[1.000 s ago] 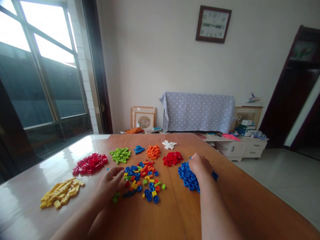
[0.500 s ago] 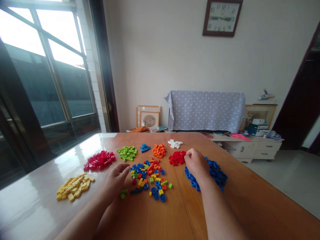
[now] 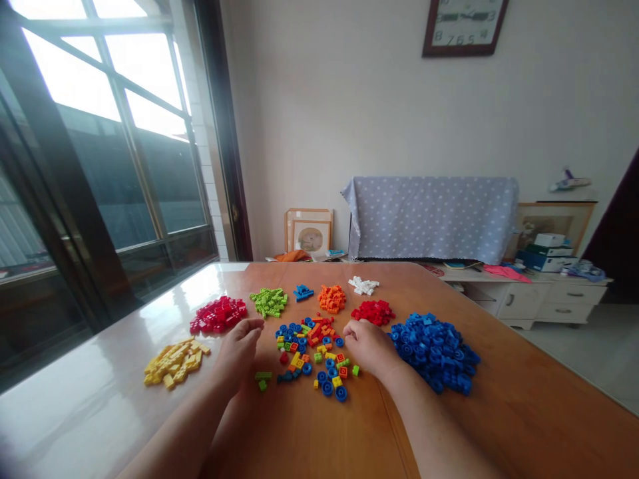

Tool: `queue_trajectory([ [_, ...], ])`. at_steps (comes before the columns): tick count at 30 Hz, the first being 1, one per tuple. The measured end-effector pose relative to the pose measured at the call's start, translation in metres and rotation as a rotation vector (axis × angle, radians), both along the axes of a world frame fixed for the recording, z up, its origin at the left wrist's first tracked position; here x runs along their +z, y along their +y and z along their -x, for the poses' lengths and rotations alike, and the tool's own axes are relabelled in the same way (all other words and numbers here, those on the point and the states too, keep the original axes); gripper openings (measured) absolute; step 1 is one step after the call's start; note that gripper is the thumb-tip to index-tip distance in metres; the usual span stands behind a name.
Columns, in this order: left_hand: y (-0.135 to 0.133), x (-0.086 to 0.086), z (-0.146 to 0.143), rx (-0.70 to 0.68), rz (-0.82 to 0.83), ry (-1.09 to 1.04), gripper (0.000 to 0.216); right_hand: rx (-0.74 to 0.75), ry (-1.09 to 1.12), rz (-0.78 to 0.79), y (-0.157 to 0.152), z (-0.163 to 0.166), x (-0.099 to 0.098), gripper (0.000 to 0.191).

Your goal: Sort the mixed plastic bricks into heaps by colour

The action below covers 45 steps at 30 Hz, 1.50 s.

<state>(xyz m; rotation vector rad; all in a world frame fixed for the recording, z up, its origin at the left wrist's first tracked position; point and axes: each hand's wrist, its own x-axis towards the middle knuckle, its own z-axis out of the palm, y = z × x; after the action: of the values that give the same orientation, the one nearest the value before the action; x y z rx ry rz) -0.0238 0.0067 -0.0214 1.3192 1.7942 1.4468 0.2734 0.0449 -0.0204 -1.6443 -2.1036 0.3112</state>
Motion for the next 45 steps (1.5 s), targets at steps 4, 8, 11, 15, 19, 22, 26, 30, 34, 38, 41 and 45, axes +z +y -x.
queue_trajectory([
  [4, 0.002, -0.004, -0.001, -0.016, 0.021, 0.004, 0.040, -0.007, -0.036, 0.034, 0.000, 0.006, -0.002, 0.017],
  [8, 0.004, -0.007, 0.000, -0.035, 0.009, -0.001, 0.041, -0.038, -0.070, 0.050, 0.000, 0.011, -0.004, 0.018],
  [11, 0.004, -0.006, -0.001, -0.033, 0.001, 0.003, 0.041, -0.074, -0.091, 0.037, -0.001, 0.013, -0.003, 0.024],
  [15, 0.001, -0.002, -0.003, -0.052, 0.023, 0.015, 0.044, -0.117, -0.112, 0.039, 0.001, 0.015, -0.003, 0.028],
  [19, -0.003, 0.003, -0.007, -0.050, 0.022, 0.012, 0.048, -0.113, -0.078, 0.070, 0.002, 0.016, -0.007, 0.025],
  [22, -0.005, 0.006, -0.008, -0.052, 0.026, 0.009, 0.049, -0.102, -0.013, 0.070, 0.004, 0.017, -0.011, 0.021],
  [26, -0.005, 0.007, -0.008, -0.055, 0.023, 0.010, 0.047, -0.102, 0.037, 0.046, 0.006, 0.008, -0.007, 0.016],
  [30, -0.006, 0.008, -0.009, -0.052, 0.006, 0.006, 0.048, -0.246, 0.025, -0.065, 0.008, -0.027, 0.016, 0.014],
  [34, -0.007, 0.011, -0.009, -0.048, 0.000, 0.009, 0.046, -0.475, 0.005, -0.098, 0.008, -0.078, 0.039, 0.018],
  [38, -0.008, 0.013, -0.007, -0.049, 0.006, 0.012, 0.047, -0.654, -0.008, -0.004, 0.010, -0.114, 0.043, 0.027],
  [41, -0.009, 0.014, -0.006, -0.048, 0.029, 0.015, 0.049, -0.699, -0.004, -0.001, 0.012, -0.121, 0.041, 0.031],
  [45, -0.007, 0.012, -0.006, -0.037, 0.018, -0.007, 0.047, -0.733, 0.030, -0.067, 0.011, -0.113, 0.045, 0.029],
])
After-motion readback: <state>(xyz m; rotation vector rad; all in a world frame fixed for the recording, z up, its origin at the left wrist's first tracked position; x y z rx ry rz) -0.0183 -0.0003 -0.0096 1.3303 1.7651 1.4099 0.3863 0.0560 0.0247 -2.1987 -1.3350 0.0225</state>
